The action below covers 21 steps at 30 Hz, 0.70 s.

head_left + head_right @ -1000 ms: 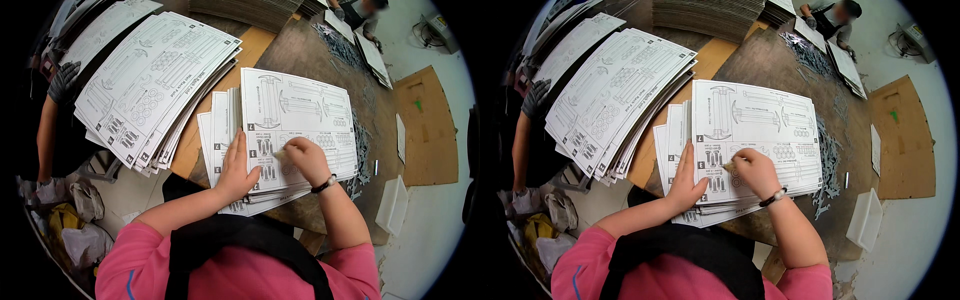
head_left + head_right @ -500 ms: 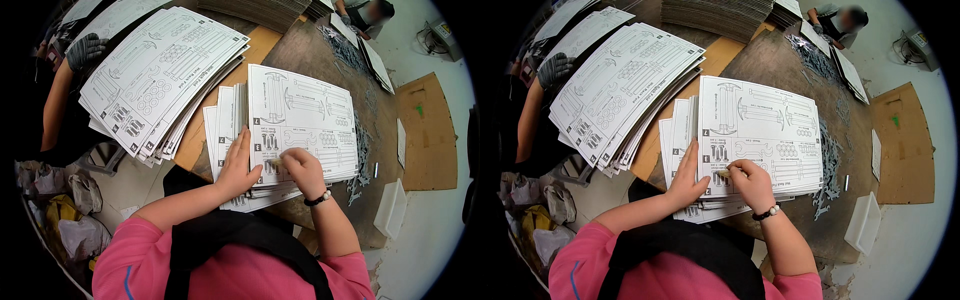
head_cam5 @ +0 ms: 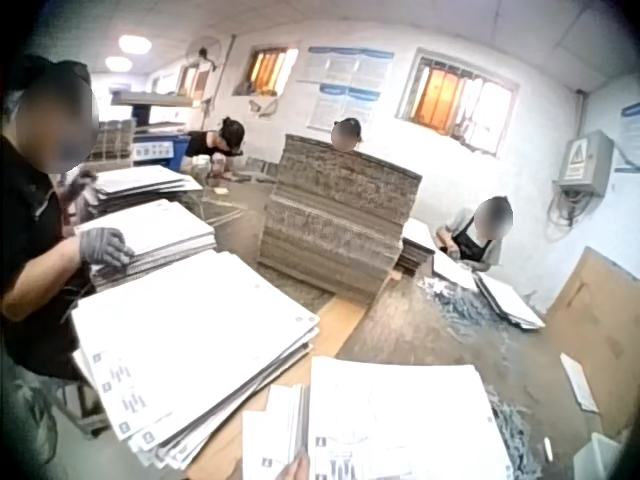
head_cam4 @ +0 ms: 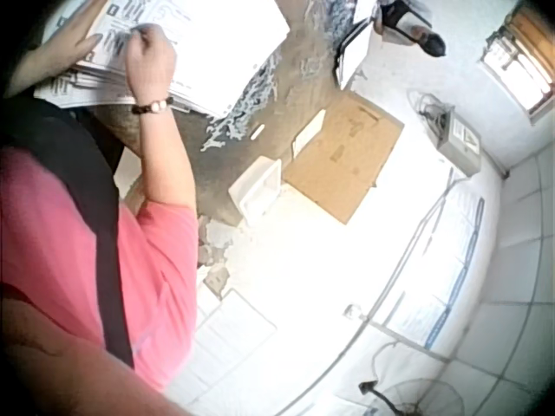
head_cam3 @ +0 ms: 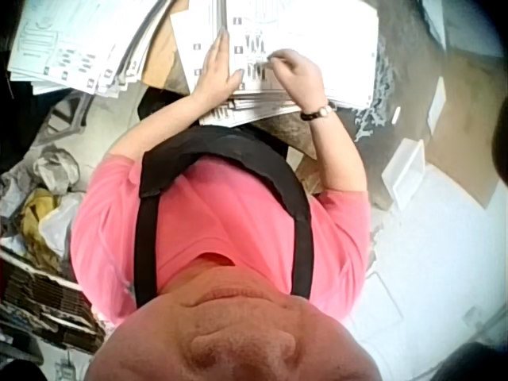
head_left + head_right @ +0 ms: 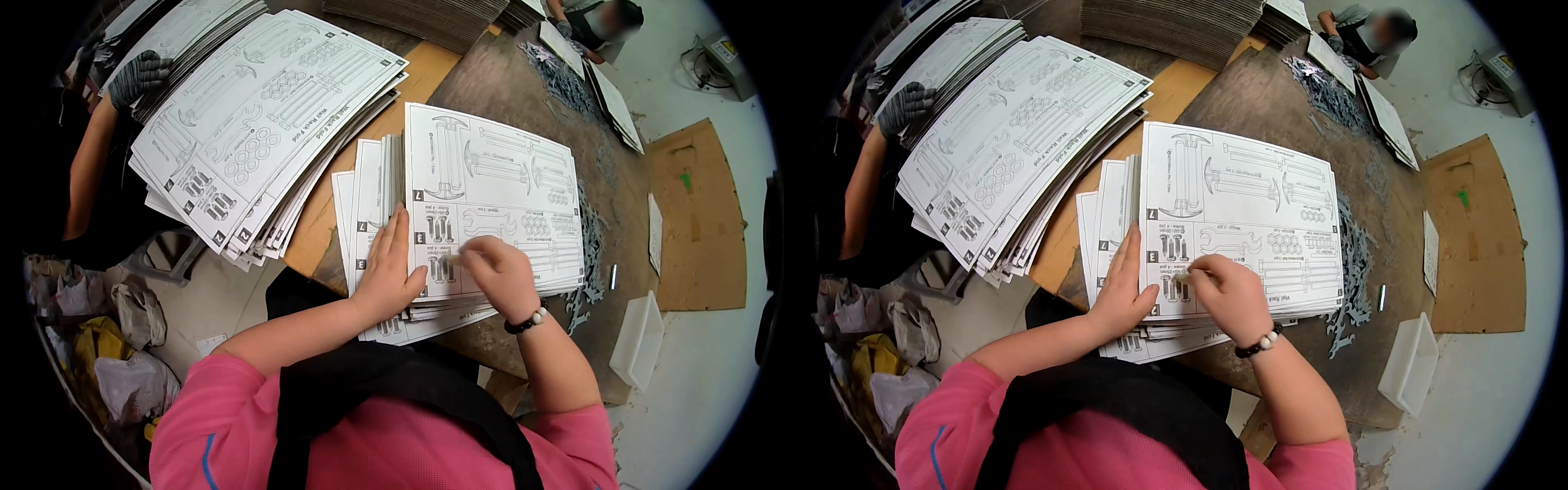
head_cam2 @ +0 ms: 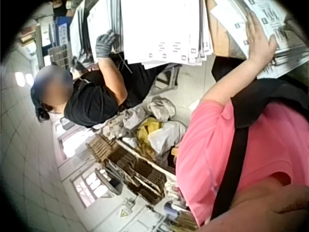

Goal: The person repeatedly rubs a small eraser over printed areas on a stack of flat paper sheets, then flips each sheet to continue erasing. The person works at a table in a workshop with other workers nearby.

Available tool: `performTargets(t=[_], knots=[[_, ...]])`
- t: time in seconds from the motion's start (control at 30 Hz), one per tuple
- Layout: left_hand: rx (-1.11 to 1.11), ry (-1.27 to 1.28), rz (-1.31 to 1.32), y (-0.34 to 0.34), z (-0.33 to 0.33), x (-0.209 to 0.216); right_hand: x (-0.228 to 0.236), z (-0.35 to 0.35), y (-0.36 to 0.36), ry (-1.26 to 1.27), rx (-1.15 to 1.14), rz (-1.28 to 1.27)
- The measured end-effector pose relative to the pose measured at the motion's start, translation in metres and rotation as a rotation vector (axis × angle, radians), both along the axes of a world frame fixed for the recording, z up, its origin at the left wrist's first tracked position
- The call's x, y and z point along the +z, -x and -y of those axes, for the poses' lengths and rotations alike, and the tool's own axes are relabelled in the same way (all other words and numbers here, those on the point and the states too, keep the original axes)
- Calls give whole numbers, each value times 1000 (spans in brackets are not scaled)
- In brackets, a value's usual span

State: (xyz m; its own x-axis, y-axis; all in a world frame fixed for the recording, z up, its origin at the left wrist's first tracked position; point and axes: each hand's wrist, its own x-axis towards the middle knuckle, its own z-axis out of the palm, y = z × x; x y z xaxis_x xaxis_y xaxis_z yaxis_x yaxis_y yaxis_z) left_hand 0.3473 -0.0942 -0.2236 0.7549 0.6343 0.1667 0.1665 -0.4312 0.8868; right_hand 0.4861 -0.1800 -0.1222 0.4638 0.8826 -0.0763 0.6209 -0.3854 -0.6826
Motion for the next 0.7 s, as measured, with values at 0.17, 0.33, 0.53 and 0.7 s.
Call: performTargets(t=[0.17,0.33,0.53,0.7], knots=[[10,-7,21,-2,1,-4,-7,7,-11,107,-182,-214],[11,-21,27,-4,3,-8,-6,-3,-11,181,-38,50],[10,-19,-15,-1,1,-4,4,-8,30,183,353,657],[-18,-198,48,12,1,4,6,20,3,41,-92,-74]])
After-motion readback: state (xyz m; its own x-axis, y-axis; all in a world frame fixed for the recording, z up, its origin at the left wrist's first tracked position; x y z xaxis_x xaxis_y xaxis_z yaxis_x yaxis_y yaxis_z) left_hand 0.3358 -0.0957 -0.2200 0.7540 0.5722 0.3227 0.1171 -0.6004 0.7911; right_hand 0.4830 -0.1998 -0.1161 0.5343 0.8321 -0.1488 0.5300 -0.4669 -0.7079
